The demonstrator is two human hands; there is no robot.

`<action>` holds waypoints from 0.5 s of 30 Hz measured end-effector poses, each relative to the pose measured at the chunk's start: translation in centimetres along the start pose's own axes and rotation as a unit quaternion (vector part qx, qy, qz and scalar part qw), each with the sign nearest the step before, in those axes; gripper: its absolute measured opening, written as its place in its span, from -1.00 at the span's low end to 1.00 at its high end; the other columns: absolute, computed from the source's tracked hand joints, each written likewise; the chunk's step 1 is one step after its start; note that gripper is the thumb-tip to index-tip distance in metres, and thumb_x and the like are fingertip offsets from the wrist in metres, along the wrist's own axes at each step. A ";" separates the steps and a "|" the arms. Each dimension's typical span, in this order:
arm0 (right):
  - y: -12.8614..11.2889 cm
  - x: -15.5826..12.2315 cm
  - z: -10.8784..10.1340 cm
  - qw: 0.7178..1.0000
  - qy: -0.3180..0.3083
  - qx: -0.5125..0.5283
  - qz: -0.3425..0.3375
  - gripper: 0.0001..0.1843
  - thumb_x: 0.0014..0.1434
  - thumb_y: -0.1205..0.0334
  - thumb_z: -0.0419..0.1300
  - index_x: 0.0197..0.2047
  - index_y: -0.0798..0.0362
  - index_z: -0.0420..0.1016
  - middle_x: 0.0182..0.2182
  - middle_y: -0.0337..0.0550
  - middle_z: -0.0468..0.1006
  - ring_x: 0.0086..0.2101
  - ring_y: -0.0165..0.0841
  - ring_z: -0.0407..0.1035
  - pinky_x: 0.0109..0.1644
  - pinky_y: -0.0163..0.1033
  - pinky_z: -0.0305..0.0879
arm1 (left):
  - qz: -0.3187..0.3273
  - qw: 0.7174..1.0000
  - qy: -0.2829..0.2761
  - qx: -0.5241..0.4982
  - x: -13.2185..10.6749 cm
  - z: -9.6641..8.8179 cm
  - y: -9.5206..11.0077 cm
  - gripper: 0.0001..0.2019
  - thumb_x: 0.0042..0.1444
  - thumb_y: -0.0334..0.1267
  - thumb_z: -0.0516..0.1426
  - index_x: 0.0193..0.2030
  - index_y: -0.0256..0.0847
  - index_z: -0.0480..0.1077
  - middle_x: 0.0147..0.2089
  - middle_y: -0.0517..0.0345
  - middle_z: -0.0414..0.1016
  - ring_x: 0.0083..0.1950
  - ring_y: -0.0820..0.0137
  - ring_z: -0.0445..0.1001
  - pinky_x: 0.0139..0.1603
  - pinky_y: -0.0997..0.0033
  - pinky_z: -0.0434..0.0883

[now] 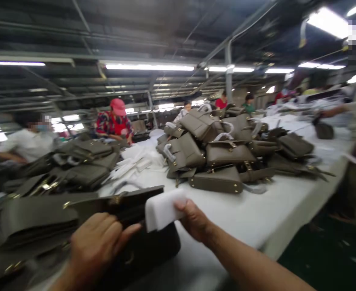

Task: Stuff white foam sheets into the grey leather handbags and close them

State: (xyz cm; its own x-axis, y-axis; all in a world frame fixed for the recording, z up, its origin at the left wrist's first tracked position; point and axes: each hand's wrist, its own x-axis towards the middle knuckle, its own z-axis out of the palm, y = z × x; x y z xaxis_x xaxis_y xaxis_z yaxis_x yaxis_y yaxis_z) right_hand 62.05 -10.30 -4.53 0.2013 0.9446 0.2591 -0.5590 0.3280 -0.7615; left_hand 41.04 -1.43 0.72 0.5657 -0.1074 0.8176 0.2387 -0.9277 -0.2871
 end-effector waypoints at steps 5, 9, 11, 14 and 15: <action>-2.5 1.4 -2.1 0.998 -0.034 -0.020 0.058 -0.55 -0.03 0.04 0.40 -0.15 0.15 0.49 -0.30 -0.14 0.52 -0.30 -0.36 0.33 -0.20 -0.32 0.24 | -0.030 0.995 -0.080 0.044 -4.0 0.0 4.2 -0.67 0.11 -0.28 0.24 -0.58 -0.20 0.21 -0.57 0.21 0.18 -0.47 0.39 0.14 -0.40 0.31 0.08; -3.6 2.4 0.3 0.987 -0.069 -0.138 0.033 -0.57 -0.04 0.03 0.40 -0.19 0.14 0.48 -0.32 -0.16 0.51 -0.30 -0.34 0.33 -0.18 -0.28 0.23 | -0.072 0.990 -0.115 0.035 -3.1 0.1 5.7 -0.72 0.18 -0.25 0.16 -0.52 -0.21 0.23 -0.51 0.19 0.26 -0.39 0.36 0.22 -0.24 0.24 0.16; -3.7 3.5 1.8 0.977 -0.074 -0.197 -0.003 -0.57 -0.05 0.02 0.40 -0.20 0.11 0.46 -0.34 -0.21 0.49 -0.33 -0.36 0.32 -0.22 -0.29 0.23 | -0.059 0.989 -0.134 0.023 -2.6 -0.3 6.1 -0.74 0.20 -0.27 0.13 -0.50 -0.21 0.23 -0.49 0.20 0.29 -0.38 0.36 0.24 -0.20 0.22 0.17; -3.1 5.8 2.9 0.948 -0.082 -0.298 -0.076 -0.60 -0.01 0.01 0.36 -0.19 0.07 0.44 -0.37 -0.26 0.46 -0.37 -0.38 0.29 -0.29 -0.30 0.21 | -0.040 0.990 -0.136 0.024 -2.7 -0.3 7.0 -0.73 0.20 -0.30 0.11 -0.52 -0.21 0.20 -0.52 0.21 0.27 -0.42 0.39 0.21 -0.28 0.26 0.12; -2.7 6.6 2.8 0.934 -0.077 -0.334 -0.100 -0.62 0.01 0.00 0.35 -0.20 0.07 0.43 -0.38 -0.26 0.46 -0.37 -0.38 0.29 -0.30 -0.30 0.21 | -0.036 0.991 -0.130 0.024 -2.9 -0.1 7.4 -0.72 0.19 -0.30 0.11 -0.53 -0.21 0.20 -0.52 0.21 0.28 -0.43 0.39 0.21 -0.29 0.27 0.12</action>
State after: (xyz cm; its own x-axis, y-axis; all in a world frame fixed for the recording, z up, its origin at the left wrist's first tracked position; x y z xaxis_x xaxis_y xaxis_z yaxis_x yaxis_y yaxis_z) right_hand 62.59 -4.90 0.91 0.1019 0.8718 0.4791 0.1154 0.4680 -0.8762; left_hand 41.08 -7.96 -3.77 0.7289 0.0600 0.6820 0.3193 -0.9109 -0.2612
